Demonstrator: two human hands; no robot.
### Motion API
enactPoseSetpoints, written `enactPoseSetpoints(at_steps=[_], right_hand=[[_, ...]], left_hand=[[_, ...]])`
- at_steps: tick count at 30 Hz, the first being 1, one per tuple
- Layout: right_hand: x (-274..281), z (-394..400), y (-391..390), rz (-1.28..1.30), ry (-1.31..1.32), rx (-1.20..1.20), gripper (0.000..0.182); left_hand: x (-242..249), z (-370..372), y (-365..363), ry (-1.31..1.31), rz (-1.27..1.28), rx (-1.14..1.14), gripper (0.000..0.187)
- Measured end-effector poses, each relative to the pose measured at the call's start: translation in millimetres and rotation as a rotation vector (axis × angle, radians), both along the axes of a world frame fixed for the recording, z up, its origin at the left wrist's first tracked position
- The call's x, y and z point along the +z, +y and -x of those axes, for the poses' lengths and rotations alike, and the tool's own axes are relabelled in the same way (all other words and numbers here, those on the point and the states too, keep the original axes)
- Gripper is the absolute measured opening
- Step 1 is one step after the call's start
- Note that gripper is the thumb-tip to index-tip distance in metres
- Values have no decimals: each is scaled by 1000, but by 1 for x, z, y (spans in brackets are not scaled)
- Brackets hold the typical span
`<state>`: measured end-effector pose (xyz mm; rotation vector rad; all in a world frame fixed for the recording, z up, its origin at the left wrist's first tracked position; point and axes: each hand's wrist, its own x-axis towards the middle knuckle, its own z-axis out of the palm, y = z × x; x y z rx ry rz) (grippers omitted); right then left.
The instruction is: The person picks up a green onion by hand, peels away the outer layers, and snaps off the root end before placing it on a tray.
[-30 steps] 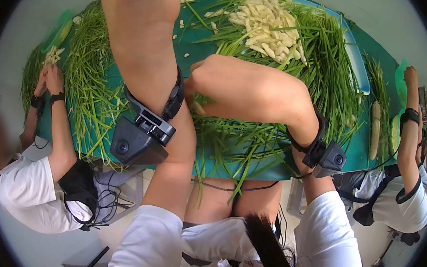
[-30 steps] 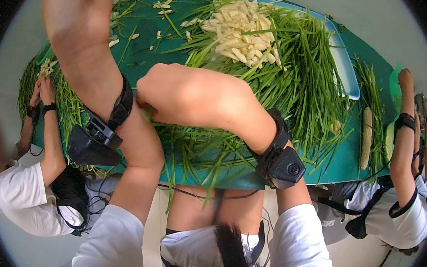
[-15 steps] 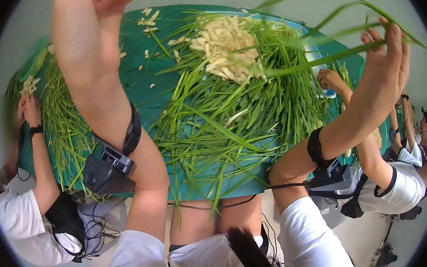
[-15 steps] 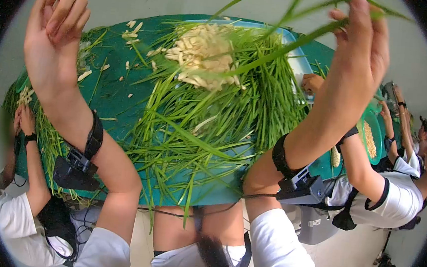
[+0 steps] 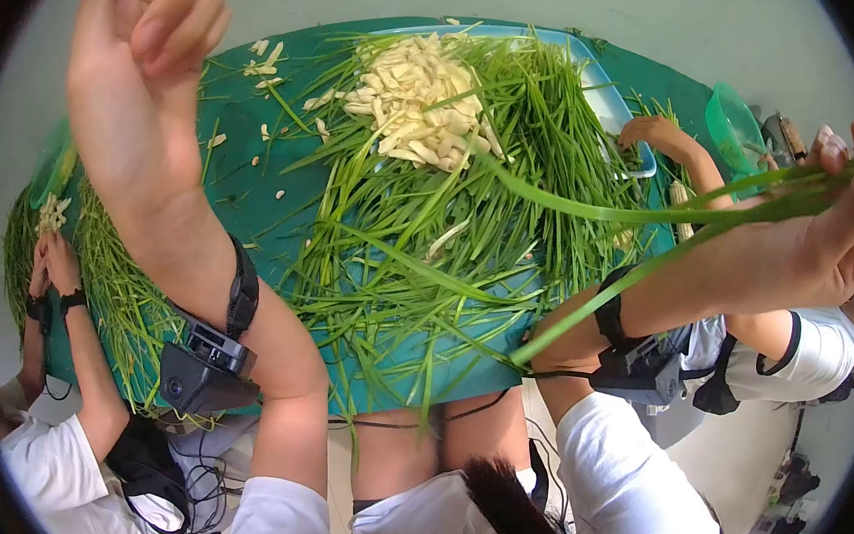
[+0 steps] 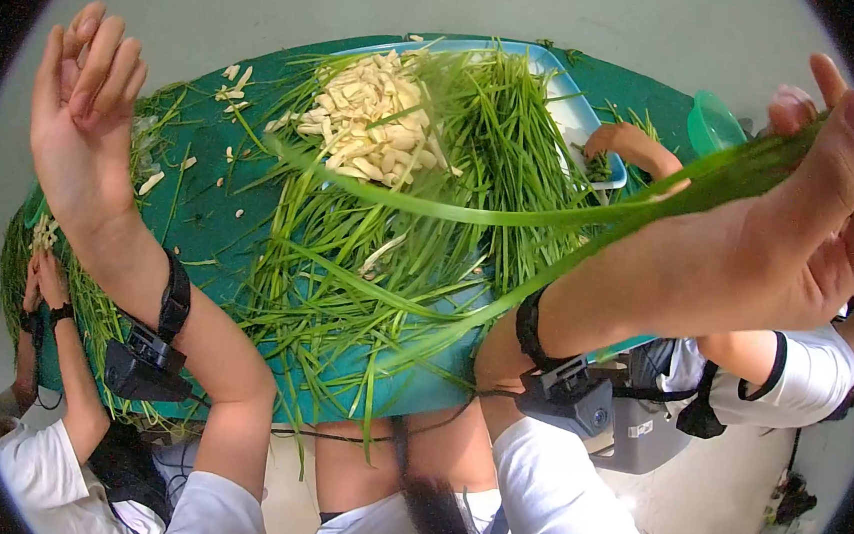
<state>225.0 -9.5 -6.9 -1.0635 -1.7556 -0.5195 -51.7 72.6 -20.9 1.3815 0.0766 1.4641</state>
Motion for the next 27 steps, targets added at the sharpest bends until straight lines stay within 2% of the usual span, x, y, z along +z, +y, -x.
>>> enactPoseSetpoints(at_steps=[1, 3, 6, 8, 10, 12, 14, 15, 16, 18, 19, 24, 26, 27], right_hand=[[-2, 3, 0, 72, -96, -16, 19], [0, 1, -5, 16, -75, -79, 19], [10, -16, -15, -418, 289, -140, 20], [10, -23, -12, -515, 368, -127, 21], [0, -33, 16, -176, 358, -207, 31], [-27, -58, 63, 329, 338, -249, 45], [-57, -59, 87, 802, 24, -715, 62], [-55, -62, 92, 1012, 0, -689, 58], [-55, -66, 92, 1009, -2, -693, 58], [-48, -59, 81, 732, 11, -424, 52], [-47, -53, 76, 692, 35, -407, 46], [-51, -39, 78, 766, -111, -228, 43], [-52, -30, 81, 748, -186, -157, 41], [-51, -24, 77, 707, -164, -129, 38]], left_hand=[[0, -1, -1, 7, -1, 31, 20], [0, -2, -1, 14, -2, 63, 20], [0, 1, 0, 8, 18, 37, 21], [0, 2, 1, 35, 2, 52, 21], [0, 1, 2, 32, 7, 31, 21], [0, -1, 2, 28, 9, 7, 22], [1, -2, -1, 61, 30, 89, 22], [1, -3, -1, 58, 27, 87, 22], [0, -2, -2, 58, 40, 94, 22], [-1, -4, -1, 59, 54, 94, 22], [-1, -4, 0, 66, 59, 108, 22], [-1, -5, 1, 92, 76, 54, 22], [-2, -9, 0, 198, 50, 301, 22], [-3, -8, 1, 198, 35, 302, 23]])
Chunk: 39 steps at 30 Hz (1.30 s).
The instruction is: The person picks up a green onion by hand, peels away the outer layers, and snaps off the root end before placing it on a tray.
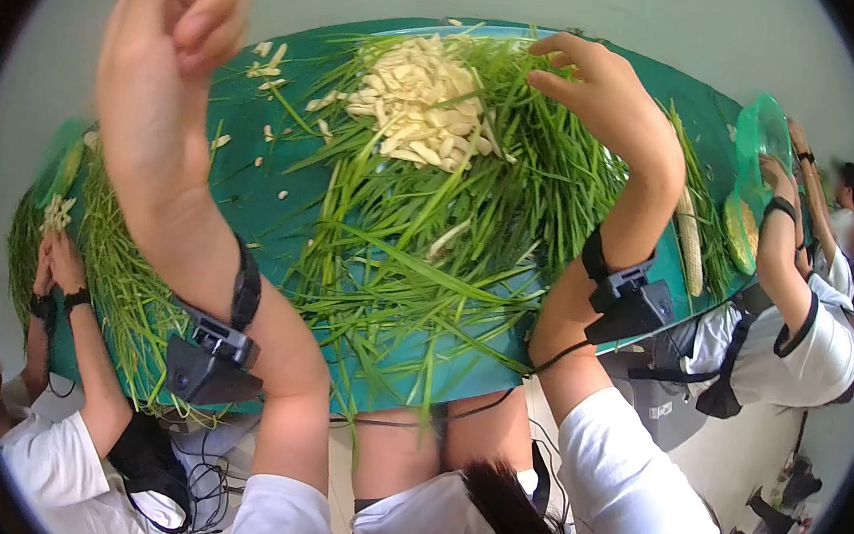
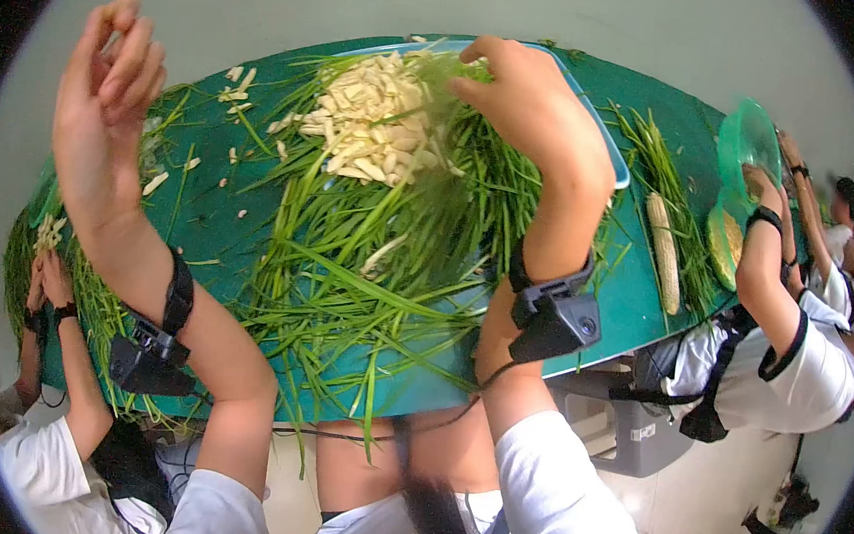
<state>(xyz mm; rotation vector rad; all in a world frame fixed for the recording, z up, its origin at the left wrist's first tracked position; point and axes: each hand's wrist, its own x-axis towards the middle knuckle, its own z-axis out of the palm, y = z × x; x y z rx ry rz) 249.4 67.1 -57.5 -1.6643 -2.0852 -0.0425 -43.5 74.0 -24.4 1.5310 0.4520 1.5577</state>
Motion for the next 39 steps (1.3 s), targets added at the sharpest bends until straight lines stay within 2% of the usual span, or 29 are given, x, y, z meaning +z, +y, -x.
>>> enactPoseSetpoints(at_steps=[1, 4, 5, 8, 11, 12, 15, 19, 21, 25, 34, 37, 39], right_hand=[[2, 4, -4, -40, 30, 18, 35], [6, 7, -8, 20, 61, 18, 35], [10, 8, -11, 19, 63, 22, 35], [16, 10, -16, 132, 23, -38, 35], [16, 10, -20, 118, 27, -32, 34], [15, 11, -21, 91, 74, -16, 34], [17, 10, -18, 103, 80, -5, 34], [18, 10, -18, 145, 52, 8, 34], [18, 9, -17, 152, 52, 9, 34], [19, 8, -18, 166, 69, 16, 34], [17, 11, -19, 149, 144, 18, 34], [17, 12, -18, 144, 118, 14, 34], [17, 11, -18, 142, 114, 17, 34]], left_hand=[[-2, 0, 2, 8, -4, 13, 23], [-10, -2, 18, 136, 44, 308, 27], [-18, 2, 31, 170, 70, 326, 23], [-65, 17, 88, 322, 185, 442, 23], [-137, 25, 143, 756, 220, 675, 24], [-150, 18, 144, 911, 173, 822, 23], [-192, 5, 162, 999, 44, 759, 37], [-209, -18, 163, 911, 108, 593, 38], [-203, -24, 156, 1091, 255, 639, 38], [-195, -21, 155, 1092, 255, 702, 33], [-203, -20, 162, 964, 123, 753, 30], [-193, -21, 157, 931, 266, 651, 23], [-187, -25, 146, 913, 222, 646, 23]])
